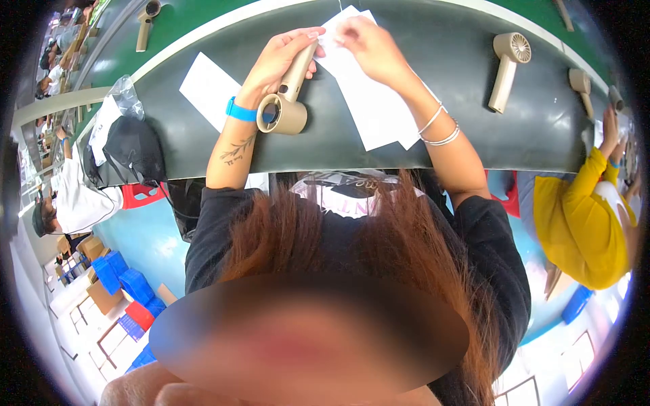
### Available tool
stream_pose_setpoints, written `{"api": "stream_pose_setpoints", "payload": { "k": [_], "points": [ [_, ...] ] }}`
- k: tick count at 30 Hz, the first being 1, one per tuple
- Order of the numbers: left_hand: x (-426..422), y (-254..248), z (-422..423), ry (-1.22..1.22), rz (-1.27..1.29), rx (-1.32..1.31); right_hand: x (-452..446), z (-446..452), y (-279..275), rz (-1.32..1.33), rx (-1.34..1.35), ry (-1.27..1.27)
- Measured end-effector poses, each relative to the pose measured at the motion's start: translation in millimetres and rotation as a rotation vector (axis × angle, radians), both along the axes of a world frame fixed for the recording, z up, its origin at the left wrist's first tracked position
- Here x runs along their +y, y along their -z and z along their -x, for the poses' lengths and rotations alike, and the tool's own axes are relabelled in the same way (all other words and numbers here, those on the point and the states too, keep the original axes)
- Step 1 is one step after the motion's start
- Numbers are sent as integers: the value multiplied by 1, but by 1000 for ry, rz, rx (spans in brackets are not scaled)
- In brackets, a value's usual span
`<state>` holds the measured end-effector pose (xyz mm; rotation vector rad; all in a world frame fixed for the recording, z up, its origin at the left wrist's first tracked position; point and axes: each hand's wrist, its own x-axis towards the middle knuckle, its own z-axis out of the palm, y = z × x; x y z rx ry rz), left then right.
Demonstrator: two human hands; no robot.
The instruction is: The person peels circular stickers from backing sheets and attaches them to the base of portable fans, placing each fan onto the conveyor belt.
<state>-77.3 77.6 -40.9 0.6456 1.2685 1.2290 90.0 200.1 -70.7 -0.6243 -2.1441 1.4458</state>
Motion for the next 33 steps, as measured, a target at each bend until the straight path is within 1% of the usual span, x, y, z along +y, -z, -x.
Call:
{"api": "stream_pose_setpoints", "payload": {
  "k": [1, 4, 5, 6, 7, 8, 10, 11, 12, 13, 14, 15, 16, 19, 22, 25, 28, 31, 33],
  "points": [
    [0, -1, 0, 6, 0, -3, 7, -4, -3, 11, 119, -19],
    [-7, -17, -7, -71, -179, -24, 3, -21, -47, 121, 301, 113],
    [-12, -35, -14, -86, -298, 18, 0, -28, -59, 140, 338, 116],
    [-18, -53, -21, -151, -414, -7, -4, -34, -70, 160, 374, 120],
    [-22, -66, -26, -181, -516, 85, -10, -40, -77, 150, 362, 171],
    [-26, -77, -31, -211, -619, 179, -15, -46, -80, 133, 372, 165],
    [-24, -80, -51, -431, -737, 447, -21, -59, -84, 93, 392, 149],
    [-25, -76, -46, -342, -849, 539, -24, -65, -86, 86, 394, 129],
    [-27, -72, -44, -247, -958, 629, -29, -67, -91, 4, 402, 127],
    [-30, -70, -52, -280, -886, 772, -35, -69, -96, -77, 408, 126],
    [-30, -63, -56, -309, -866, 1041, -41, -71, -100, -157, 411, 128],
    [-31, -57, -62, -333, -842, 1129, -45, -75, -102, -176, 416, 139],
    [-33, -54, -68, -355, -816, 1215, -49, -80, -101, -113, 420, 124],
    [-46, -55, -86, -328, -648, 1060, -63, -92, -101, 45, 425, 111],
    [-52, -47, -99, -341, -516, 593, -74, -92, -106, 4, 370, 120],
    [-50, -47, -104, -277, -617, 446, -79, -89, -105, 176, 469, 85],
    [-52, -51, -108, -252, -594, 276, -78, -88, -99, 154, 503, 61],
    [-52, -46, -106, -223, -621, 207, -80, -87, -99, 202, 478, 87],
    [-53, -44, -105, -213, -631, 178, -80, -87, -99, 175, 458, 87]
  ]
}}
